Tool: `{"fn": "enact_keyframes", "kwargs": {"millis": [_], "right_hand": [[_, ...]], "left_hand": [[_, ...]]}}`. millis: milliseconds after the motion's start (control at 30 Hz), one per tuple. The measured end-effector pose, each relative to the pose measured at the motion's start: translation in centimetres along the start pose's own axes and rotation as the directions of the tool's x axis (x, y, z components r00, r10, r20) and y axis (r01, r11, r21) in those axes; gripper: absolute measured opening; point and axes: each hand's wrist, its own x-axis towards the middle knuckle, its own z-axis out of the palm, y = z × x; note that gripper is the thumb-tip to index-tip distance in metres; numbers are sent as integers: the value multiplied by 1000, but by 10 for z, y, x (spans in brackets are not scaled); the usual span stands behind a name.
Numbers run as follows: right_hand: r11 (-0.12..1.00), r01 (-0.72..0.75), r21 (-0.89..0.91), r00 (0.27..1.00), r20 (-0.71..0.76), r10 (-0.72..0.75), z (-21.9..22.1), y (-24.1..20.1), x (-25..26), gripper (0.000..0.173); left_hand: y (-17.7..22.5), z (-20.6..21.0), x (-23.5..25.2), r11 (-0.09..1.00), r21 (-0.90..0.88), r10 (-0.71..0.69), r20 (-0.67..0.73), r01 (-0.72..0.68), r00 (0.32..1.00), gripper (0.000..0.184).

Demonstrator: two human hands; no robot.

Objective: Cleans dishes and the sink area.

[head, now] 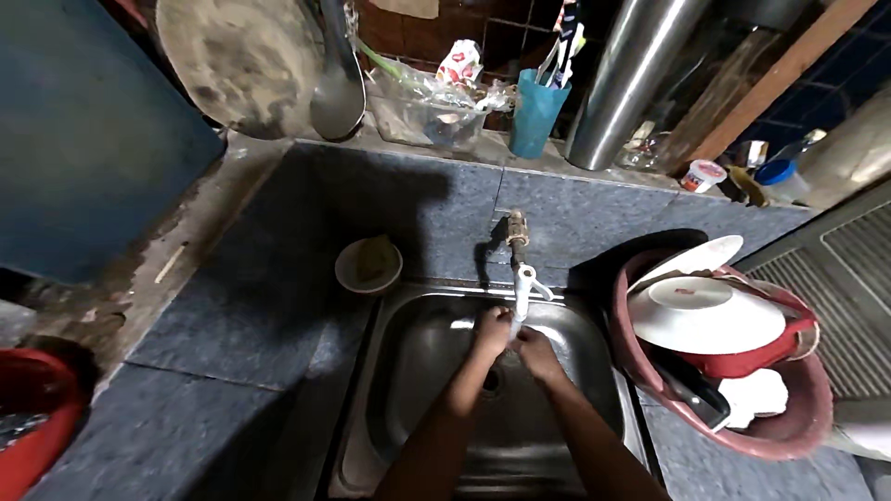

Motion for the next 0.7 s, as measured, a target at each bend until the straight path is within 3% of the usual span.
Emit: {"fn": "enact_keyframes", "kwargs": {"millis": [67,133,267,367,500,600,700], "right_hand": [[999,32,-40,998,-60,-34,-3,8,5,37],[998,59,9,997,-48,-59,1,16,6,45],[990,115,80,993,9,-116,11,27,8,25],[980,103,171,995,-30,-99,12,18,3,18],[916,172,363,967,113,-227,11,21,-4,24],[945,78,316,967,207,-150,9,14,-7,26],[961,57,272,985,139,-98,3,-3,-10,25]], "left_hand": [[4,-2,-5,999,-34,-14,-12,14,1000,28],[10,-2,-13,983,-180,-33,6,34,999,27],[24,-17,-25,893,-428,-121,62,136,991,30],[28,-38,-29,895,-425,-136,35,138,990,33],[24,-58,-18,817,-557,-214,-57,147,975,41],[4,-56,-6,845,-527,-138,-53,89,989,39],[-29,-37,3,919,-393,-26,25,34,999,47]]}}
